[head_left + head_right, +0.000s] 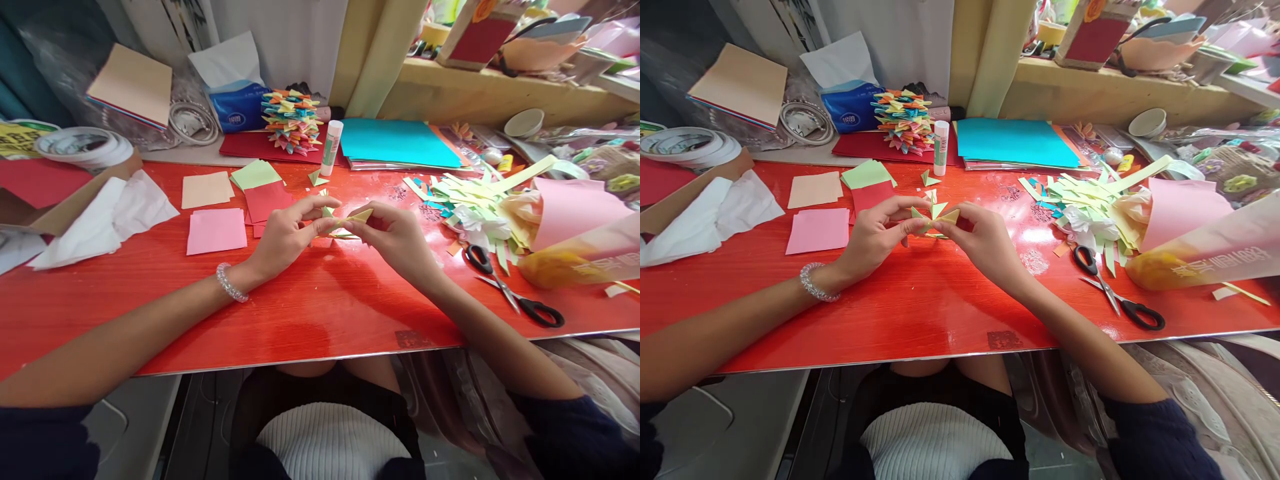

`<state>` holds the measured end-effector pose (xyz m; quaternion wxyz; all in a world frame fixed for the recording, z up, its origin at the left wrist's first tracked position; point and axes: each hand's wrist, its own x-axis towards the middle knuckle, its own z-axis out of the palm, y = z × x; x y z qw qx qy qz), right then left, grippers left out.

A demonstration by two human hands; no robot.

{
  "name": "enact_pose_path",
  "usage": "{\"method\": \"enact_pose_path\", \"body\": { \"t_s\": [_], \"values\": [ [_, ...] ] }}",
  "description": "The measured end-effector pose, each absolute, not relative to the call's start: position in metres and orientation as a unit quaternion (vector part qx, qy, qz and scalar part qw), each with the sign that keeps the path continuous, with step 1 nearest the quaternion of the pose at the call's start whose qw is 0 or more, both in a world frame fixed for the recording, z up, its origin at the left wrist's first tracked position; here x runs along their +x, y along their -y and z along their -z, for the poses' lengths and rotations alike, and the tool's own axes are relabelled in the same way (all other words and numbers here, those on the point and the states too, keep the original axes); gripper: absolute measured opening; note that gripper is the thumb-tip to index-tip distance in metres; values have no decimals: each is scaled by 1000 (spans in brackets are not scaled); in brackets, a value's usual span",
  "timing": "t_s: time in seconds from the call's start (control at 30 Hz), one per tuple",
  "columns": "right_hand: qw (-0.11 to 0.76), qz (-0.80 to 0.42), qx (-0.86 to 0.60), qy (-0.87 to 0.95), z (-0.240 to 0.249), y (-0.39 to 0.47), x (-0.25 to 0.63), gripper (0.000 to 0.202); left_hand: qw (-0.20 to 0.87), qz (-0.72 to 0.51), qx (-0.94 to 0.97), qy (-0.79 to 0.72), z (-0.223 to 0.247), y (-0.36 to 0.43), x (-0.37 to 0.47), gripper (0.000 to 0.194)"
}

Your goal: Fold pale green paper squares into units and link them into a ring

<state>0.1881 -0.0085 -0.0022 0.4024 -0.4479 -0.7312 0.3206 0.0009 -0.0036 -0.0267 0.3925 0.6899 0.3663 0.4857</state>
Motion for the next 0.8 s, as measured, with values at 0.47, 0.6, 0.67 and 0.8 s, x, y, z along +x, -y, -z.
{"method": "enact_pose_path", "body": {
  "t_s": [0.47,0.6,0.67,0.8],
  "values": [
    [436,-576,-434,537,8,-1,188,27,501,-493,606,-372,29,-11,3,37],
    [439,-541,-446,561,8,-2,188,28,487,-450,642,-385,28,-11,3,28],
    [426,-502,-463,593,7,-2,190,29,477,-436,654,-394,27,-11,2,25],
    [375,-466,-478,643,7,-3,192,29,460,-415,661,-424,26,-9,1,26]
  ]
}}
